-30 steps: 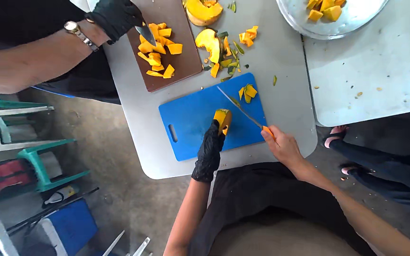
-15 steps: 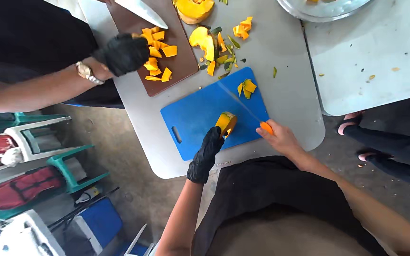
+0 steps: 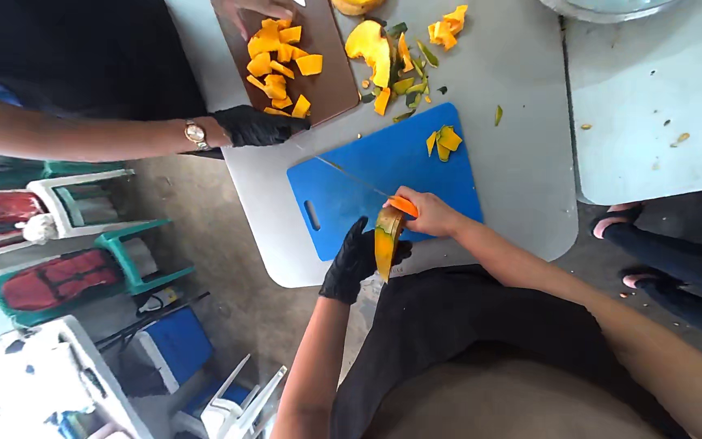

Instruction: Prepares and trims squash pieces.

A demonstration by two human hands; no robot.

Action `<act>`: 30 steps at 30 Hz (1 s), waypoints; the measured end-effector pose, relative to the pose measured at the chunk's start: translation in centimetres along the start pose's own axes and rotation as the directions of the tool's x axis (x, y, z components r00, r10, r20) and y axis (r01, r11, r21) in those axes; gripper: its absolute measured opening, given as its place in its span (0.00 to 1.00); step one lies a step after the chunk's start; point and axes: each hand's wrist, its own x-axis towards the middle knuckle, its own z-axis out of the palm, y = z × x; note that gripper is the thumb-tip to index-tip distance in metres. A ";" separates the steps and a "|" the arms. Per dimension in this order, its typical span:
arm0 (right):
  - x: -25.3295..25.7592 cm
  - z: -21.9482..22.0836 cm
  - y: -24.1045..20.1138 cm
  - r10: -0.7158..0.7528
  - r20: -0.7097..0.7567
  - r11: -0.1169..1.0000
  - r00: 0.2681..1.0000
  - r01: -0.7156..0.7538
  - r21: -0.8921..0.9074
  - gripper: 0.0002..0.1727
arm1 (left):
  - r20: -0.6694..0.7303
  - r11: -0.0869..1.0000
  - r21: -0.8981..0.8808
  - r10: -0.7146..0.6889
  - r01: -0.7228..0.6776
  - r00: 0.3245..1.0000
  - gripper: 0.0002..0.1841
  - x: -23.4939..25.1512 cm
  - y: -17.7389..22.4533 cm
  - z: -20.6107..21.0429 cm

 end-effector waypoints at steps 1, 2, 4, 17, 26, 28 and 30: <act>-0.2 0.3 0.0 -0.011 0.006 1.000 1.000 0.011 -0.009 0.25 | 0.006 0.996 -0.079 -0.048 0.049 0.999 0.43 0.6 -0.1 0.9; -0.4 0.6 0.2 -0.033 0.003 0.999 0.999 0.033 -0.022 0.24 | -0.030 0.996 -0.085 -0.038 0.035 0.999 0.42 0.8 -0.1 2.2; -1.0 0.3 0.1 -0.068 -0.033 0.995 0.997 0.066 -0.070 0.23 | -0.055 0.993 -0.089 0.069 -0.074 0.996 0.34 1.2 -0.6 3.7; -9.8 -4.2 0.1 -0.369 -0.404 0.776 0.837 0.037 -0.630 0.48 | 0.009 0.891 -0.027 0.453 -0.453 0.891 0.20 4.1 6.2 9.0; -10.1 -4.0 -1.3 -0.443 -0.468 0.684 0.765 -0.049 -0.728 0.44 | -0.131 0.904 0.192 0.410 -0.382 0.903 0.22 2.8 7.2 12.4; -9.9 -3.7 -1.6 -0.408 -0.466 0.695 0.785 -0.064 -0.716 0.44 | -0.131 0.889 0.218 0.437 -0.404 0.890 0.22 3.0 6.4 11.9; -9.6 -3.4 -1.6 -0.362 -0.455 0.713 0.813 -0.073 -0.698 0.44 | -0.081 0.865 0.275 0.456 -0.420 0.886 0.23 3.3 5.8 10.9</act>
